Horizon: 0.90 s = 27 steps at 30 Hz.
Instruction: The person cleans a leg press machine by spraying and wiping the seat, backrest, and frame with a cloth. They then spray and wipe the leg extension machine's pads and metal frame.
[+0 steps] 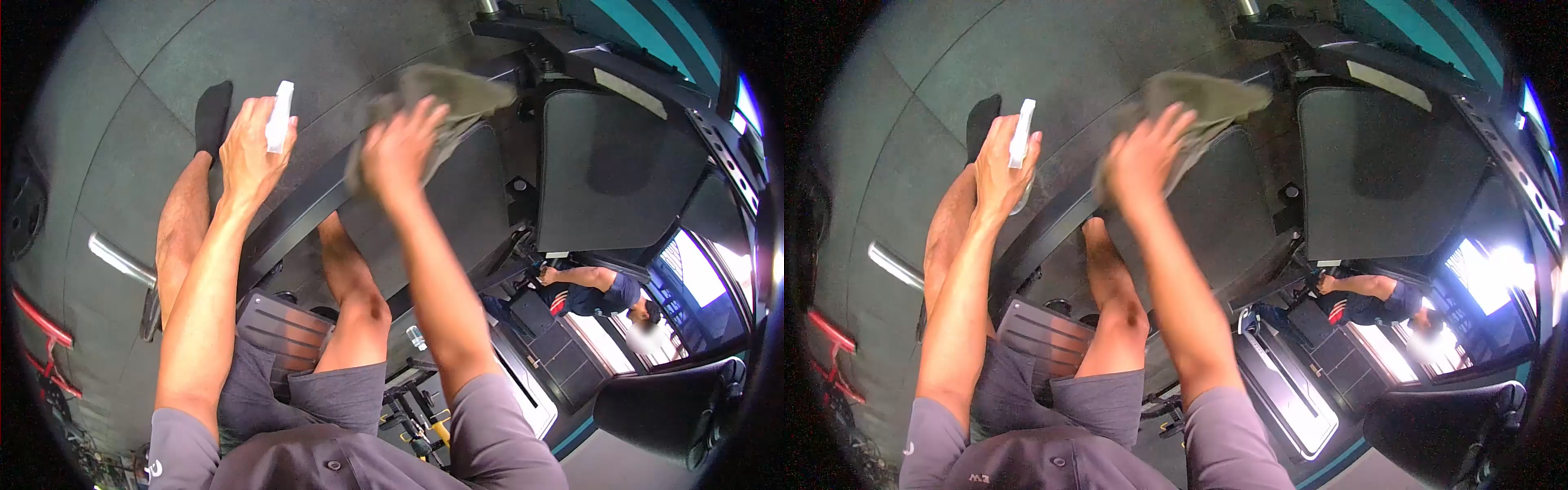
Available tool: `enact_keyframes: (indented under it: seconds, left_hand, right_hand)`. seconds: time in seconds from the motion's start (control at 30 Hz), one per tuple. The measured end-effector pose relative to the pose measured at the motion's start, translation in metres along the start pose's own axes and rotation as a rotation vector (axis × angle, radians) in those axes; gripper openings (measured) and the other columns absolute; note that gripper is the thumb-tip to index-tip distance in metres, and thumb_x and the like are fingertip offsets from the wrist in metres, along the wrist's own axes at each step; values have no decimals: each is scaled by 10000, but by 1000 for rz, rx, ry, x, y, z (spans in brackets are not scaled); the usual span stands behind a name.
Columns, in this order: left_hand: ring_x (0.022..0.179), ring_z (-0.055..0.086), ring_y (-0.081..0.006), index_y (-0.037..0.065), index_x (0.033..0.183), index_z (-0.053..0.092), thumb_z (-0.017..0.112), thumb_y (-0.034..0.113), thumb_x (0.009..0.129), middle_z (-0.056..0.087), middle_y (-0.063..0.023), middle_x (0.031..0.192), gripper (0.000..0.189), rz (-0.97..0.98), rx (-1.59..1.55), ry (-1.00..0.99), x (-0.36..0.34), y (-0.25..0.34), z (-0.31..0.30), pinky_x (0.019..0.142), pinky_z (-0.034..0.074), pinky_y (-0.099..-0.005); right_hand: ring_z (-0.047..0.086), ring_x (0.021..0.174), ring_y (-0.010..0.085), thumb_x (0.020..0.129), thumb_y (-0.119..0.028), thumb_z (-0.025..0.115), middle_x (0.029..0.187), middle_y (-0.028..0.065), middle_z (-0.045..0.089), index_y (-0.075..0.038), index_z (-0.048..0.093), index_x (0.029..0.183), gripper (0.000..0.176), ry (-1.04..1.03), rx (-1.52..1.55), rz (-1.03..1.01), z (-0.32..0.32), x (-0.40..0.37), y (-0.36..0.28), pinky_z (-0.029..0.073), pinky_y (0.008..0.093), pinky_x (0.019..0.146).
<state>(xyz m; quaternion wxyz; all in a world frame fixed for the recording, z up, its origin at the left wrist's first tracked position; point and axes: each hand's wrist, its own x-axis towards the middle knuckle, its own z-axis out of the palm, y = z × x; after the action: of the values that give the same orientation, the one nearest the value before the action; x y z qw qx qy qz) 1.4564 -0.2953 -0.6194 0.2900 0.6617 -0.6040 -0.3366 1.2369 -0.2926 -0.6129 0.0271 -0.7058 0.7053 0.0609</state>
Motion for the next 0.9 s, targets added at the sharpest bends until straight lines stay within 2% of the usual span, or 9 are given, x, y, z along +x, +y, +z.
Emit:
enact_keyframes:
  seconds: [0.17, 0.3, 0.4, 0.43, 0.5, 0.57, 0.67, 0.73, 0.9]
  left_hand:
    - [909, 617, -370, 16, 1099, 576, 646, 210, 918, 587, -154, 994, 275, -45, -14, 20, 3, -7, -2, 774, 491, -433]
    - [914, 616, -374, 20, 1105, 577, 648, 220, 915, 585, -154, 992, 285, -48, -7, 32, 3, -4, 0, 770, 492, -439]
    - [910, 618, -373, 31, 1101, 579, 653, 229, 910, 584, -149, 994, 285, -40, 3, 13, 4, -4, 1, 763, 493, -440]
    - [908, 618, -373, 32, 1099, 579, 654, 229, 909, 583, -148, 991, 284, -47, 13, 8, 4, -5, 1, 761, 493, -440]
    - [904, 618, -373, 34, 1094, 580, 654, 231, 908, 582, -146, 986, 281, -62, 25, -2, 4, -5, 3, 759, 493, -441]
    - [902, 616, -373, 34, 1090, 579, 656, 236, 907, 580, -148, 977, 283, -67, 34, 1, 6, -5, 4, 758, 492, -442]
    - [905, 616, -373, 33, 1092, 579, 657, 241, 907, 582, -150, 977, 289, -70, 39, 7, 6, -8, 2, 761, 492, -440]
    - [910, 618, -373, 32, 1096, 579, 655, 247, 909, 584, -151, 982, 295, -48, 23, 31, 7, -11, 2, 766, 492, -441]
    - [924, 634, -354, 53, 1095, 594, 672, 253, 885, 600, -131, 998, 300, -72, 36, 38, 8, -12, 0, 763, 509, -444]
  right_hand:
    - [118, 1453, 530, 700, -228, 756, 1506, 373, 250, 98, 600, 1020, 483, -228, 266, -230, -19, -58, -20, 172, 655, 1150]
    - [280, 1375, 568, 870, -240, 561, 1389, 389, 425, 160, 577, 1128, 476, -16, -180, -245, -10, 34, 63, 229, 625, 1140]
    - [360, 1391, 429, 963, -386, 397, 1394, 325, 475, 112, 621, 1174, 586, -282, -428, -233, -23, 131, 118, 182, 516, 1199]
    - [464, 1322, 388, 979, -423, 357, 1329, 305, 542, 106, 632, 1169, 626, -518, -482, -271, -17, 164, 137, 204, 450, 1207]
    - [535, 1248, 372, 981, -442, 356, 1253, 292, 591, 110, 642, 1141, 642, -618, -309, -105, -20, 197, 146, 339, 440, 1134]
    - [492, 1293, 402, 976, -438, 359, 1255, 292, 594, 101, 650, 1139, 634, -637, -251, 119, -22, 202, 124, 362, 472, 1109]
    - [399, 1368, 425, 969, -427, 369, 1291, 287, 580, 99, 651, 1151, 624, -337, -148, 142, -7, 155, 110, 310, 535, 1130]
    - [239, 1445, 453, 969, -385, 376, 1429, 284, 468, 130, 606, 1200, 610, -161, -122, 108, 11, 102, 87, 186, 636, 1148]
    - [43, 1456, 543, 848, -173, 547, 1576, 304, 174, 153, 562, 1056, 387, 32, 330, 38, 6, -66, -54, 123, 693, 1136]
